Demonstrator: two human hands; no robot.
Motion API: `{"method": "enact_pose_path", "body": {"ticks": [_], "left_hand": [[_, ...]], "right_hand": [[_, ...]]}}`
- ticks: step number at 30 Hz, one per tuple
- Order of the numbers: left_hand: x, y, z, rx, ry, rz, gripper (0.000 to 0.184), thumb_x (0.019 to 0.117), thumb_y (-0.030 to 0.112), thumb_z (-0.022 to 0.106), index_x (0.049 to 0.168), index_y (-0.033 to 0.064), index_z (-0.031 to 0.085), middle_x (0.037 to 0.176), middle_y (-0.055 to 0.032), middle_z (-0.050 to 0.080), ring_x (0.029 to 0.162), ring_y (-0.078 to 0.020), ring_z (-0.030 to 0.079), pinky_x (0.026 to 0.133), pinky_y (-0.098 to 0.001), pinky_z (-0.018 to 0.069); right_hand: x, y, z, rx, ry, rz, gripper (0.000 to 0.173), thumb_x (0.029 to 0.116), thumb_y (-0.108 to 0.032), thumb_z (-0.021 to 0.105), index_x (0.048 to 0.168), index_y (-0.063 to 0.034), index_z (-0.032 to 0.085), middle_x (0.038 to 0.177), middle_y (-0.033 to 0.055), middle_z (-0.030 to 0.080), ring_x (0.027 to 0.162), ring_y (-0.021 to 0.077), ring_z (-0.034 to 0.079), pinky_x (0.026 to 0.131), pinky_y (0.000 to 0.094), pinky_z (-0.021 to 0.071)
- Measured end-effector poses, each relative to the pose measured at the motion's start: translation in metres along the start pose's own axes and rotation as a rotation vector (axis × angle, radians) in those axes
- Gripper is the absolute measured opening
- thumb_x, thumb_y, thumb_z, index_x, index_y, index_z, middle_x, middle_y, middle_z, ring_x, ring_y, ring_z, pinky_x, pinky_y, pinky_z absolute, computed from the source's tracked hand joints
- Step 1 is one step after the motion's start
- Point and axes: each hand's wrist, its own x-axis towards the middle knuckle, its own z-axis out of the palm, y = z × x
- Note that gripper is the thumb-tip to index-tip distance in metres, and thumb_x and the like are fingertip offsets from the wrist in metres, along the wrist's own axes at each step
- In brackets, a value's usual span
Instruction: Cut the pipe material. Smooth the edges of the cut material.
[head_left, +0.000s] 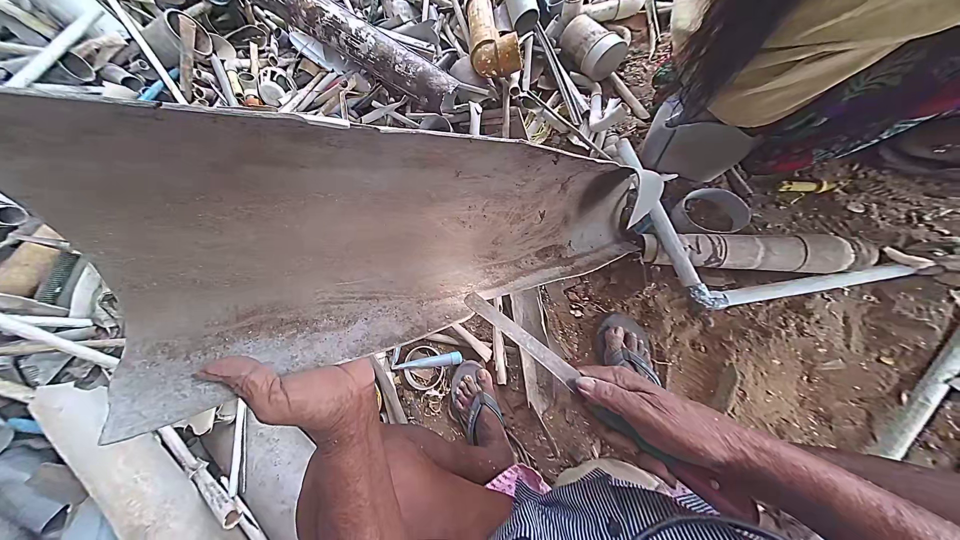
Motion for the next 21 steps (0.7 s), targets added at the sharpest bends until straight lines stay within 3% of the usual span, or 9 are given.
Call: {"method": "enact_pose_path", "body": {"ticks": [4,6,8,10,13,16,19,21], "left_hand": [[0.001,-0.001,-0.002,-0.002,-0.01,0.002,0.053,0.1101,0.035,0.007,0.15,0.0087,0.031,0.139,-0.0064,0.055,0.131,-0.0178,0.054,0.108,-0.0425,0.0468],[0.001,-0.002,-0.004,-0.015,-0.012,0.009,0.053,0.1102,0.035,0.006,0.148,0.0086,0.032,0.138,-0.0068,0.056,0.13,-0.0185,0.055,0.108,-0.0432,0.0473],[0.001,-0.003,-0.005,-0.018,-0.023,0.014,0.054,0.1101,0.035,0.006,0.149,0.0082,0.031,0.139,-0.007,0.055,0.132,-0.0185,0.054,0.109,-0.043,0.0467],[0.001,-0.003,-0.005,-0.022,-0.039,0.018,0.053,0.11,0.035,0.006,0.15,0.0086,0.03,0.139,-0.0062,0.055,0.132,-0.0177,0.053,0.109,-0.0423,0.0463],[0.001,-0.003,-0.007,-0.044,-0.061,0.019,0.053,0.1097,0.036,0.006,0.15,0.0103,0.028,0.14,-0.005,0.055,0.132,-0.0174,0.054,0.109,-0.0418,0.0464],[0.0,-0.002,-0.007,-0.046,-0.06,0.011,0.054,0.1096,0.037,0.006,0.149,0.0095,0.03,0.138,-0.0045,0.056,0.131,-0.0171,0.055,0.108,-0.0417,0.0473],[-0.001,-0.001,-0.007,-0.047,-0.044,0.018,0.052,0.1095,0.036,0.007,0.147,0.0097,0.032,0.135,-0.004,0.058,0.129,-0.0166,0.056,0.106,-0.0415,0.0485],[-0.001,-0.002,-0.008,-0.07,-0.06,0.021,0.053,0.1091,0.036,0.007,0.147,0.0096,0.032,0.136,-0.0055,0.058,0.13,-0.0181,0.056,0.107,-0.043,0.0478]], "right_hand": [[-0.003,-0.005,-0.001,-0.003,-0.022,-0.023,0.035,0.1064,-0.039,0.03,0.088,-0.0195,0.053,0.056,-0.0053,0.048,0.039,0.0048,0.047,0.037,0.0195,0.0409],[-0.004,-0.01,0.004,-0.163,0.025,-0.027,0.033,0.1064,-0.041,0.033,0.091,-0.0194,0.053,0.058,-0.0063,0.048,0.042,0.0038,0.047,0.039,0.0194,0.0404],[-0.005,-0.021,0.009,-0.454,0.111,-0.036,0.031,0.1078,-0.037,0.035,0.101,-0.0144,0.056,0.065,-0.0063,0.047,0.052,0.0032,0.048,0.05,0.0207,0.0411],[-0.003,-0.034,0.019,-0.717,0.175,-0.11,0.025,0.1074,-0.023,0.042,0.114,-0.0073,0.06,0.07,0.0017,0.052,0.059,0.0121,0.052,0.057,0.0299,0.0441],[0.007,-0.036,0.045,-1.02,0.311,-0.478,0.035,0.0944,-0.01,0.055,0.127,-0.0033,0.065,0.069,0.0121,0.063,0.055,0.0282,0.063,0.05,0.0432,0.0517],[0.017,-0.039,0.061,-1.204,0.448,-0.592,0.032,0.0958,-0.017,0.05,0.121,-0.0064,0.067,0.062,0.0089,0.058,0.048,0.0283,0.061,0.041,0.0417,0.0471],[0.014,-0.041,0.055,-1.416,0.446,-0.395,0.019,0.0948,-0.015,0.054,0.108,-0.0054,0.064,0.063,0.0102,0.058,0.052,0.0315,0.064,0.044,0.044,0.0498],[0.009,-0.038,0.044,-1.477,0.302,-0.083,0.02,0.0981,-0.013,0.056,0.115,-0.0039,0.06,0.074,0.0168,0.064,0.068,0.0392,0.069,0.058,0.0513,0.0535]]}}
